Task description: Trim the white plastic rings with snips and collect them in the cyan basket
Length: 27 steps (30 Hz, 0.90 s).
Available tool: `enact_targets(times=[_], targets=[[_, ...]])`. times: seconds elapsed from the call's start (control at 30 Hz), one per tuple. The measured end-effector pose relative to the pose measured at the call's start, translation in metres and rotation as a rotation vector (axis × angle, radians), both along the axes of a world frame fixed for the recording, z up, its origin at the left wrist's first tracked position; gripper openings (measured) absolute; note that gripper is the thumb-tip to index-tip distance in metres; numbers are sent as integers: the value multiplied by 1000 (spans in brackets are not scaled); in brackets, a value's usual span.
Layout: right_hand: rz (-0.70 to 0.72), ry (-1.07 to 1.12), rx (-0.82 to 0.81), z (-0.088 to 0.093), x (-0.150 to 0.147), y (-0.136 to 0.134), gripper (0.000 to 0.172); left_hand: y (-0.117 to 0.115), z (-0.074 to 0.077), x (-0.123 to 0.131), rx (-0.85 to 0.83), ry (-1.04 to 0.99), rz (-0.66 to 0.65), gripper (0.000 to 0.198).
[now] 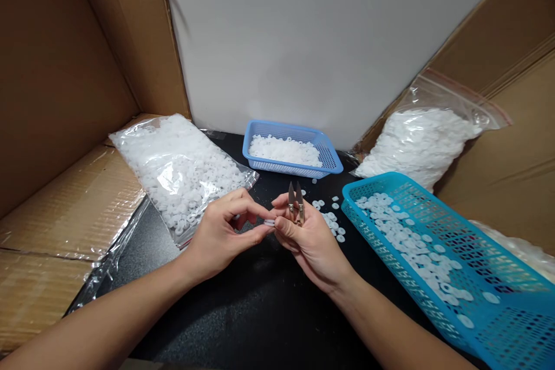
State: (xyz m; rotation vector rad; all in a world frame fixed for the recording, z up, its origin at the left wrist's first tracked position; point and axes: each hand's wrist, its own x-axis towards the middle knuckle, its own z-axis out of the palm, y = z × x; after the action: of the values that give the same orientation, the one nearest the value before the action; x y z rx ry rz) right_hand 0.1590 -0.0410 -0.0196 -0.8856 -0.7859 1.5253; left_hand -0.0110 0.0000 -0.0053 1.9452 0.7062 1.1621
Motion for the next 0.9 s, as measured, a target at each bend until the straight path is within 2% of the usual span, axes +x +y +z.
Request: enact_targets(times=[0.3,0.5,0.77,0.9], targets=[[-10,-40,21,-3,1,1,52,-1,-1,0,18,-10,-3,14],[-33,-99,15,-3,-1,-2,63,-1,0,1,40,16,-12,6],[29,-10,7,-1,-1,0,62,-4,2,0,-48,34,-33,15],[26,-37,25,-3,-1,-1,59,-2,1,0,-51,20,-45,11]])
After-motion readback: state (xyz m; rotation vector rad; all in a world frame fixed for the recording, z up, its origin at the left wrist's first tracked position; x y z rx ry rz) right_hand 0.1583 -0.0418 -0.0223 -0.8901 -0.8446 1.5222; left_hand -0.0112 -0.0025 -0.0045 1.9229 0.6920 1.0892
